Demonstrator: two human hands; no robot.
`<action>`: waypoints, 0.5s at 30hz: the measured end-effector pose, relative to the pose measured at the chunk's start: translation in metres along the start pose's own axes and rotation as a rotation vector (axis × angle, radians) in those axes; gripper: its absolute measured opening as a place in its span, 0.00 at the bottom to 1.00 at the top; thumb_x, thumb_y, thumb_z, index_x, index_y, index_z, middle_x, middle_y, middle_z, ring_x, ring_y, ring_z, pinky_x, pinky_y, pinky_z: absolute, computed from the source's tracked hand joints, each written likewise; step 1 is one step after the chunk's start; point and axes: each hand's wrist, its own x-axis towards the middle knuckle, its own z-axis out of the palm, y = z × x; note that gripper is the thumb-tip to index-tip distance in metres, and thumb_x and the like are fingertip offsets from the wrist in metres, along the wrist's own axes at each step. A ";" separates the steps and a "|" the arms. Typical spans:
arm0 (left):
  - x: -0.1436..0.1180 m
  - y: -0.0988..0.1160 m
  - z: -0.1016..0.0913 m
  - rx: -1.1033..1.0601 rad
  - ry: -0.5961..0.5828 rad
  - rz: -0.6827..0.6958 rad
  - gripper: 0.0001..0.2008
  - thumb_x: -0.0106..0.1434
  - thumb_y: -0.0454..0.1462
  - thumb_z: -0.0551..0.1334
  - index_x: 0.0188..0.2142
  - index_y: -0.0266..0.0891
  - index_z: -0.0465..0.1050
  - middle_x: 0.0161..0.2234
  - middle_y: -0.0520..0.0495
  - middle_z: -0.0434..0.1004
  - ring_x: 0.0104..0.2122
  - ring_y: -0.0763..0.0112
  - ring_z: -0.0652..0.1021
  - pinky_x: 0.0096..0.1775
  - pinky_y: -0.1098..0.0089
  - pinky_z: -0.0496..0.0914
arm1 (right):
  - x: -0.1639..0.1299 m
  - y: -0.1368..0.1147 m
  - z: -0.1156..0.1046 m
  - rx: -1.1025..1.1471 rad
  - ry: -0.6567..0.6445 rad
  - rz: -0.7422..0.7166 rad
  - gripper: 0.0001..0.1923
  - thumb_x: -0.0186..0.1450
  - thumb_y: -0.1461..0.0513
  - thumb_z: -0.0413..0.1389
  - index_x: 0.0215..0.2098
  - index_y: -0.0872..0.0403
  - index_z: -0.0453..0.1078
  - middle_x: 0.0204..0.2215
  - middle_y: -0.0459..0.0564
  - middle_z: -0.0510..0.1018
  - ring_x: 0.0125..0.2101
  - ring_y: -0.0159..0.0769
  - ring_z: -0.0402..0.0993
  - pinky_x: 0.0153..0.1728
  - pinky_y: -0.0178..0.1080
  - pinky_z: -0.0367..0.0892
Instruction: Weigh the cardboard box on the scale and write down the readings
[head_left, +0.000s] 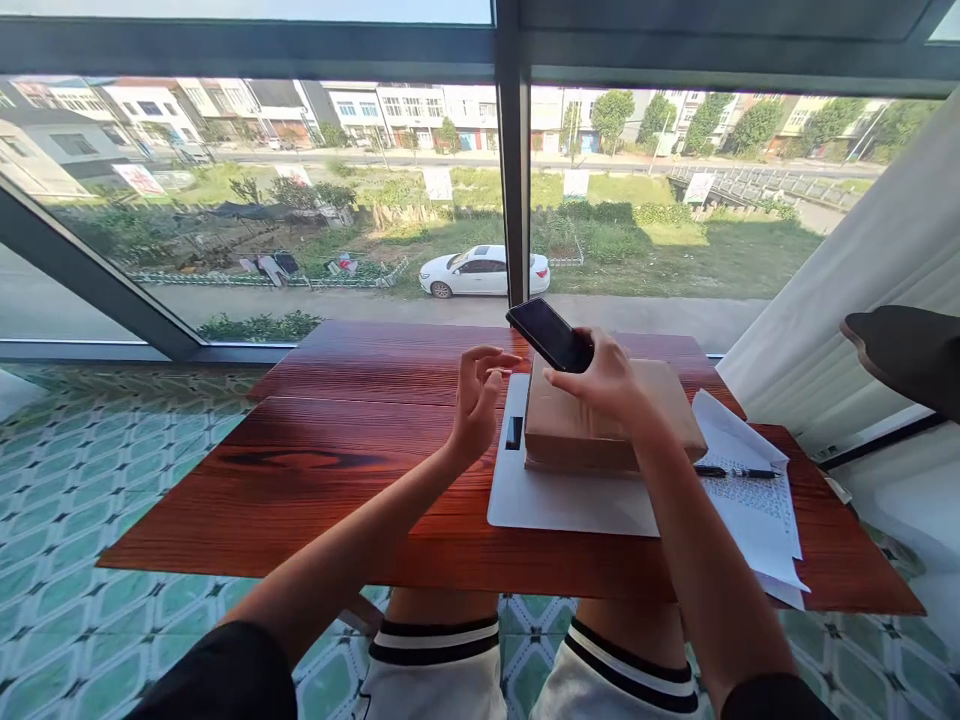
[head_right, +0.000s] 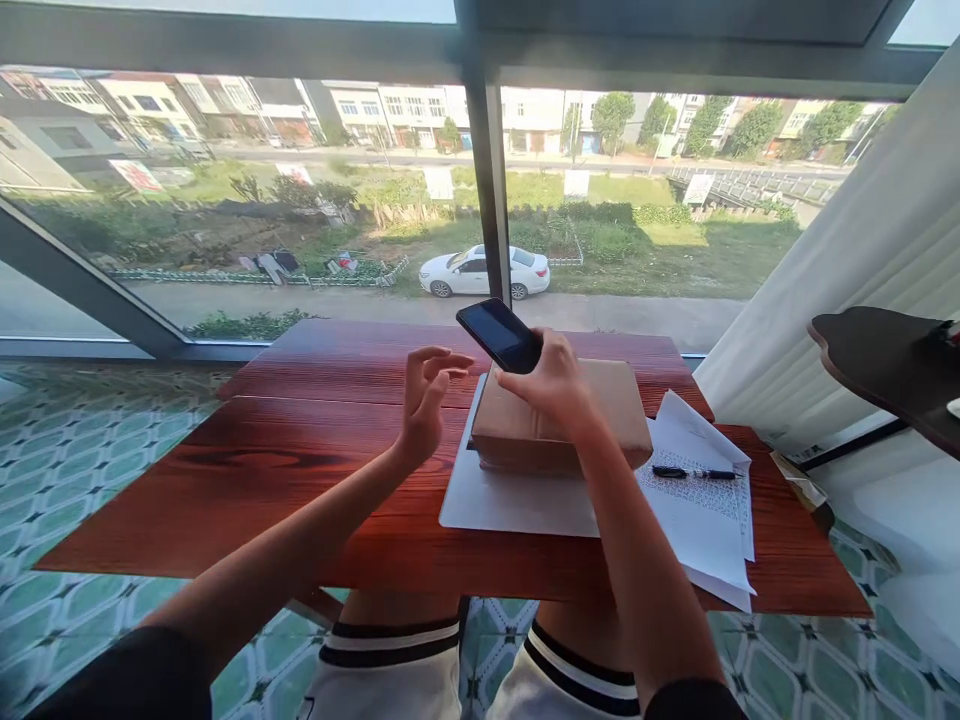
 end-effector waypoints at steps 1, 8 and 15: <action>0.000 -0.014 0.005 -0.030 0.027 -0.015 0.13 0.69 0.44 0.55 0.51 0.43 0.63 0.44 0.45 0.80 0.48 0.67 0.79 0.50 0.60 0.73 | 0.004 0.002 0.006 -0.089 0.051 0.000 0.39 0.53 0.50 0.68 0.58 0.59 0.69 0.54 0.62 0.76 0.53 0.53 0.74 0.56 0.56 0.70; -0.041 -0.060 0.014 -0.082 -0.093 -0.145 0.21 0.70 0.50 0.54 0.57 0.44 0.66 0.52 0.40 0.77 0.52 0.63 0.77 0.52 0.59 0.72 | -0.006 0.009 0.024 -0.390 0.174 -0.091 0.36 0.58 0.49 0.65 0.60 0.58 0.68 0.52 0.61 0.76 0.53 0.59 0.72 0.56 0.59 0.67; -0.032 -0.047 0.012 -0.112 -0.214 -0.154 0.21 0.70 0.50 0.55 0.58 0.46 0.70 0.55 0.41 0.74 0.51 0.62 0.77 0.51 0.59 0.75 | -0.003 -0.002 0.021 -0.478 0.211 -0.174 0.36 0.56 0.51 0.67 0.58 0.56 0.68 0.51 0.61 0.74 0.52 0.58 0.71 0.54 0.59 0.67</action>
